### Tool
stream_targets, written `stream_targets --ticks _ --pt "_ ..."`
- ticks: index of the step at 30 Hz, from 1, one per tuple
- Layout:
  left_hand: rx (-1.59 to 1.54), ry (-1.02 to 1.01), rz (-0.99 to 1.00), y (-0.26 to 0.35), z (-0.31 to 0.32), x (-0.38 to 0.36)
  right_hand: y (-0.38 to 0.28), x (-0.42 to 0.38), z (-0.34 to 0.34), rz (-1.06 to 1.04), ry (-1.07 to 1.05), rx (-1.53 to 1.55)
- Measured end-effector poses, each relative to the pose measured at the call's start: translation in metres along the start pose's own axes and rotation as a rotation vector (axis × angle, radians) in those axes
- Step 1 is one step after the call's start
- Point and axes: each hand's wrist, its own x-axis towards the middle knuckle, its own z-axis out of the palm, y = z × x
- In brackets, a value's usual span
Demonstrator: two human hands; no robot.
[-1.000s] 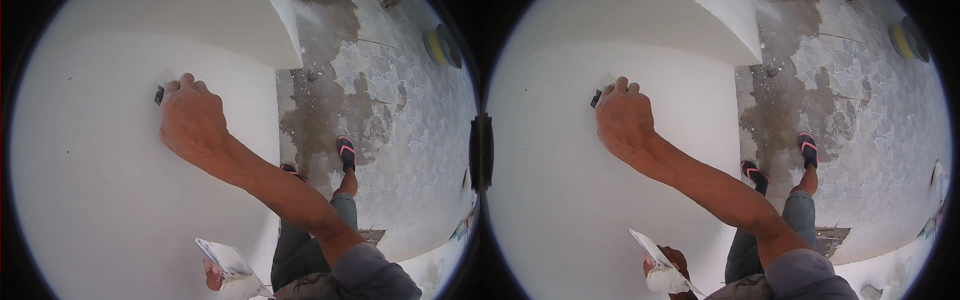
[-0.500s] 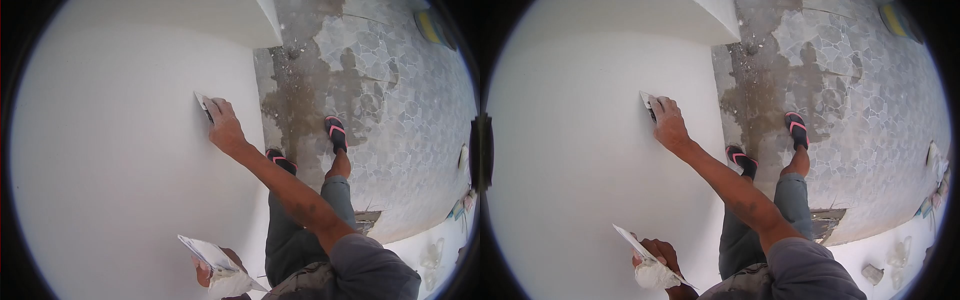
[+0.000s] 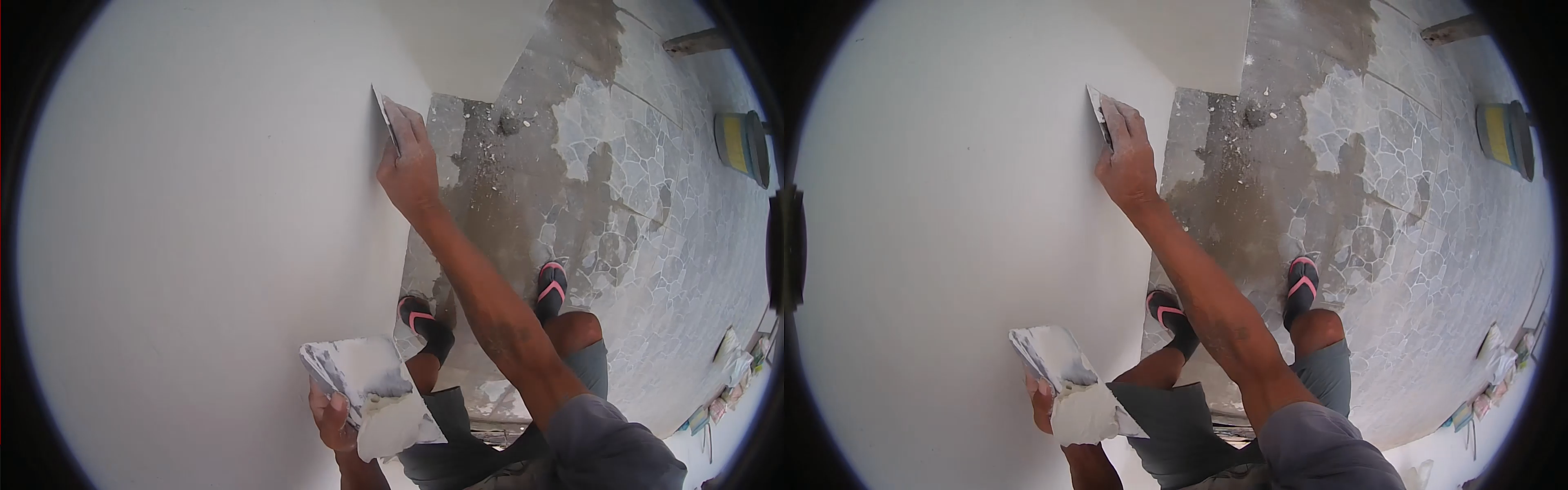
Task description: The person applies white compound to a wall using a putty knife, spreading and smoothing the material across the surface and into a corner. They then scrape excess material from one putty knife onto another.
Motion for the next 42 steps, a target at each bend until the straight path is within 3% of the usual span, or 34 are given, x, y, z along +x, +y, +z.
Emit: stream_targets --ticks 4,9,16,20,29,36,42 --pt "-0.017 -0.046 0.022 -0.054 -0.002 0.034 0.014 -0.037 -0.004 -0.176 -0.06 -0.046" --pt "0.021 -0.127 0.005 -0.07 0.005 0.047 0.046 0.014 0.008 -0.206 0.03 -0.018" --pt "0.031 -0.215 -0.014 -0.088 0.014 0.077 0.068 -0.042 0.002 -0.317 -0.055 0.09" --pt "0.047 -0.177 0.006 -0.102 0.014 0.09 0.079 -0.028 -0.003 -0.389 -0.033 0.146" --pt "0.203 -0.128 0.215 -0.102 0.02 0.103 0.05 -0.021 0.002 -0.263 0.112 0.085" --pt "0.163 -0.149 0.386 -0.096 0.025 0.102 0.035 -0.017 -0.002 -0.096 0.086 0.021" --pt "0.156 -0.194 0.341 -0.088 0.03 0.102 0.036 -0.017 -0.001 -0.08 0.048 -0.095"
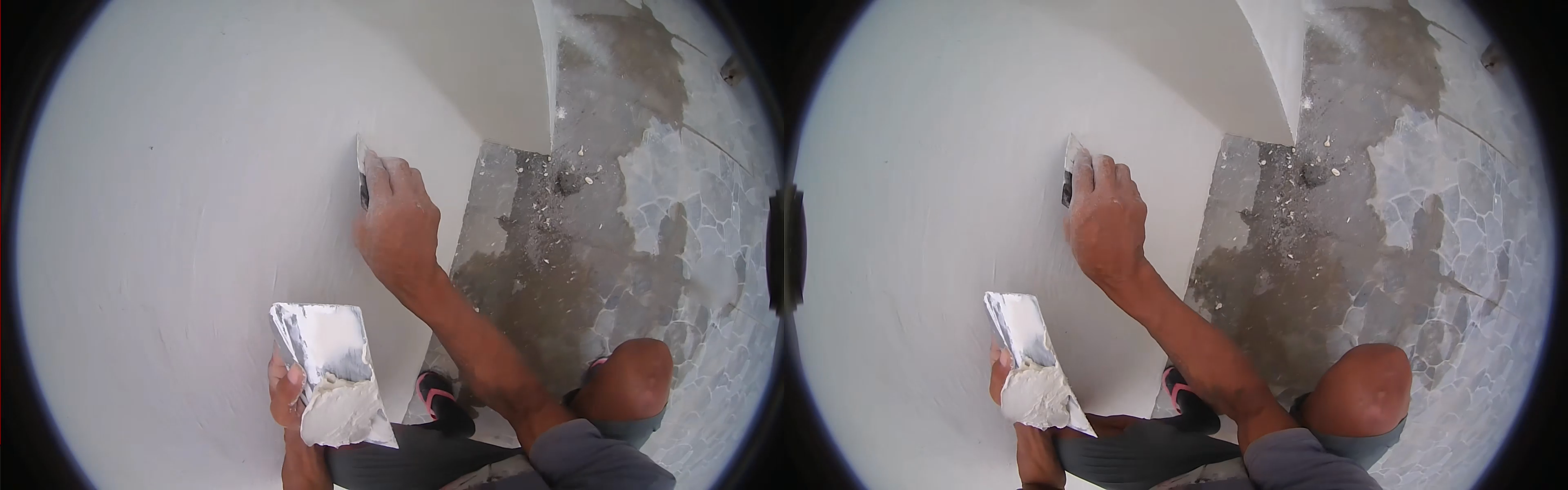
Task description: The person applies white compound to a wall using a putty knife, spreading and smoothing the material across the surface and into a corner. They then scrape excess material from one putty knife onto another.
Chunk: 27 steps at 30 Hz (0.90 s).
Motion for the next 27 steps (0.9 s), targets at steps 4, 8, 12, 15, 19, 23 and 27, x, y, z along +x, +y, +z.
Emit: stream_targets --ticks 4,8,12,15,19,23,27 --pt "-0.015 0.018 0.022 0.002 -0.001 0.003 -0.004 0.005 -0.002 0.018 -0.032 -0.039" --pt "-0.043 -0.059 -0.028 0.005 -0.017 -0.006 -0.009 0.006 -0.006 0.042 -0.058 -0.078" --pt "-0.077 -0.079 -0.106 0.02 -0.007 -0.019 -0.011 -0.006 -0.014 0.091 -0.125 -0.02" --pt "-0.175 -0.121 -0.12 0.032 0.007 -0.029 -0.012 0.014 -0.029 0.3 -0.262 0.019" --pt "-0.178 -0.236 -0.166 0.048 0.017 -0.037 -0.033 0.018 -0.05 0.334 -0.31 -0.115" --pt "-0.269 -0.324 -0.202 0.051 0.024 -0.041 -0.026 0.012 -0.029 0.053 -0.147 -0.11" --pt "-0.254 -0.31 -0.135 0.041 0.024 -0.045 0.012 -0.006 -0.014 -0.234 -0.048 -0.071"
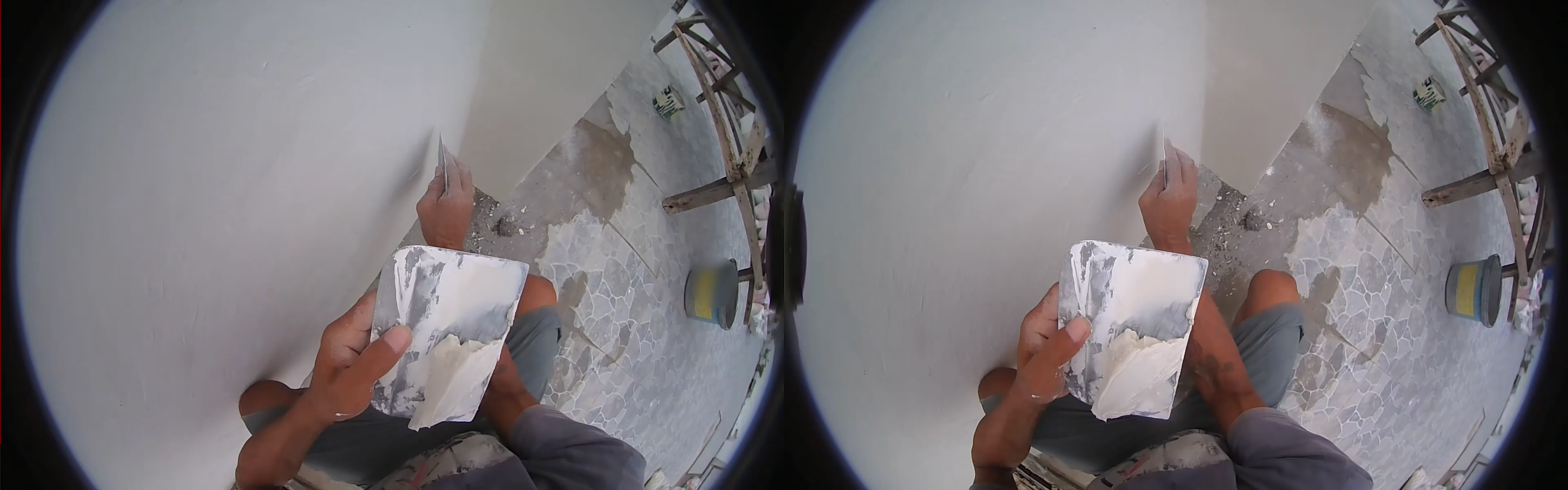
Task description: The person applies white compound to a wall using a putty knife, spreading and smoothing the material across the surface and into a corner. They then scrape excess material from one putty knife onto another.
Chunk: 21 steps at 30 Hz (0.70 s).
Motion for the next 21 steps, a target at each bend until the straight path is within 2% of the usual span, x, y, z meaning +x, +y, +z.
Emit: stream_targets --ticks 2,8,12,18,21 --pt "-0.047 -0.008 -0.044 -0.002 -0.006 -0.003 0.017 -0.018 0.006 -0.177 0.076 0.021" --pt "-0.068 0.052 -0.124 -0.016 -0.009 -0.001 0.032 -0.023 0.03 -0.26 0.136 0.124" --pt "-0.004 0.064 -0.123 -0.022 -0.01 -0.001 0.033 0.009 0.041 -0.262 0.234 0.154" --pt "-0.051 0.098 -0.073 -0.02 -0.002 0.002 0.027 -0.018 0.025 -0.248 0.226 0.199" --pt "-0.025 0.13 -0.06 -0.025 -0.006 0.0 0.021 0.014 0.038 -0.161 0.274 0.221"
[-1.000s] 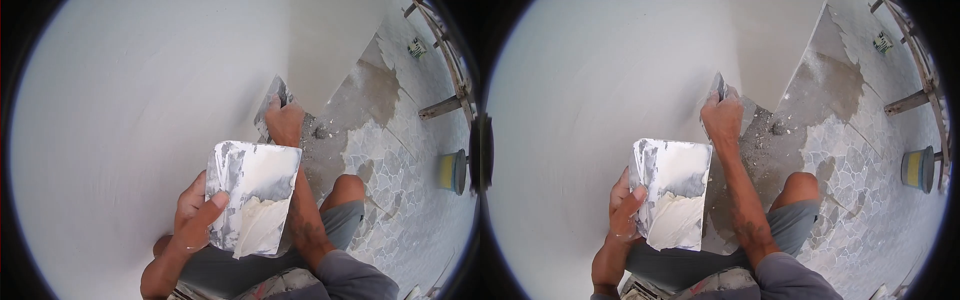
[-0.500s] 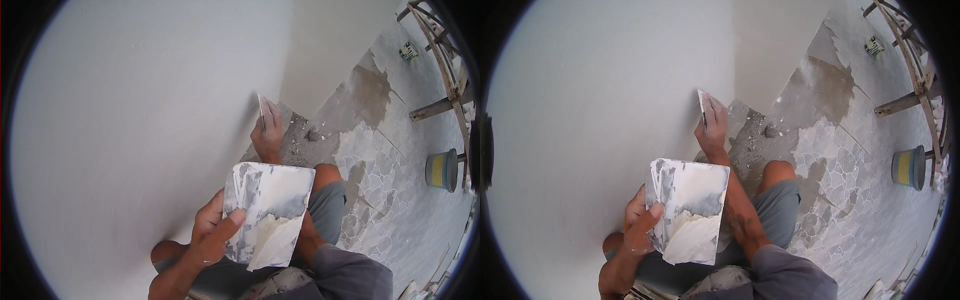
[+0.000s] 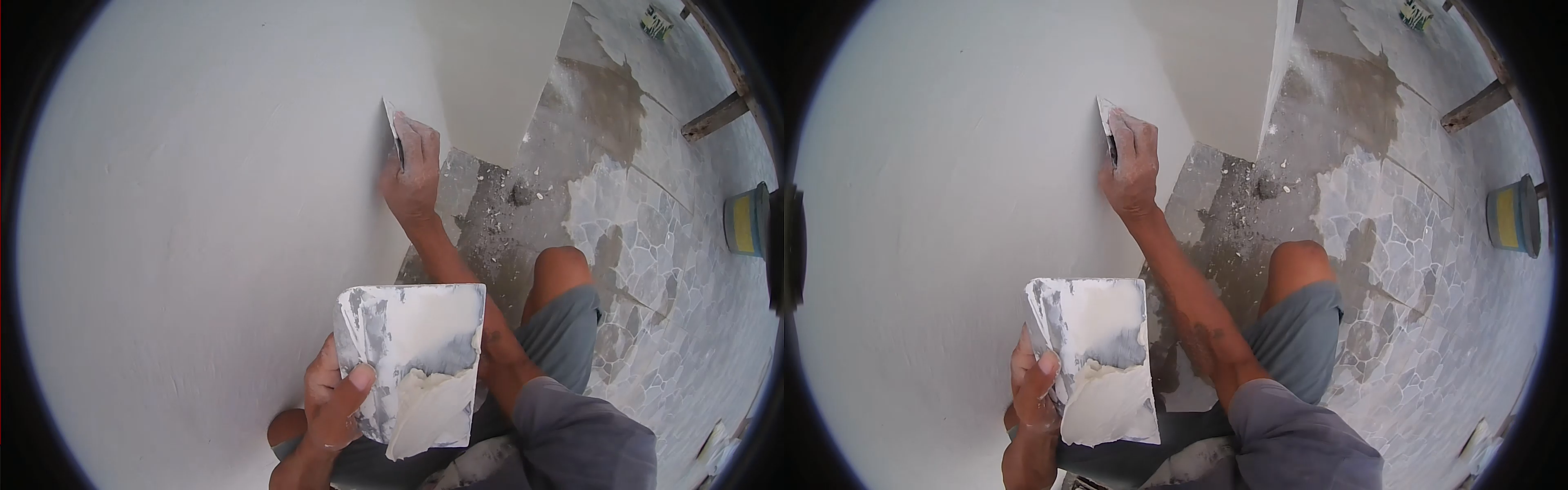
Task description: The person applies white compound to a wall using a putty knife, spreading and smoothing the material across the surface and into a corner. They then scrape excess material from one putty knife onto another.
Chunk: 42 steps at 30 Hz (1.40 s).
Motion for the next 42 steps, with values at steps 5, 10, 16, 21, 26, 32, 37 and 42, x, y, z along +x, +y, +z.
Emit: stream_targets --ticks 5,10,16,21,26,32,37,42 --pt "0.018 0.043 0.047 -0.002 0.0 0.0 -0.01 -0.008 -0.033 0.026 0.006 -0.066" --pt "0.05 0.022 0.033 -0.003 0.0 -0.001 -0.016 0.002 -0.021 0.2 -0.141 -0.125" --pt "0.043 -0.051 0.032 0.004 0.002 -0.003 -0.037 0.026 -0.057 0.364 -0.138 -0.136" --pt "0.033 -0.096 0.058 0.005 0.0 -0.002 -0.041 0.024 -0.056 0.427 -0.212 -0.104" --pt "0.029 -0.099 0.065 0.006 -0.005 -0.001 -0.026 0.023 -0.048 0.74 -0.454 -0.106" --pt "0.034 -0.076 0.072 0.009 -0.004 0.002 -0.015 0.036 -0.067 0.984 -0.466 0.162" --pt "0.056 0.002 0.047 0.003 -0.001 0.009 -0.022 0.045 -0.087 0.977 -0.189 0.469" --pt "0.05 -0.029 0.002 -0.005 0.003 0.016 0.031 0.025 -0.107 1.329 0.025 1.027"
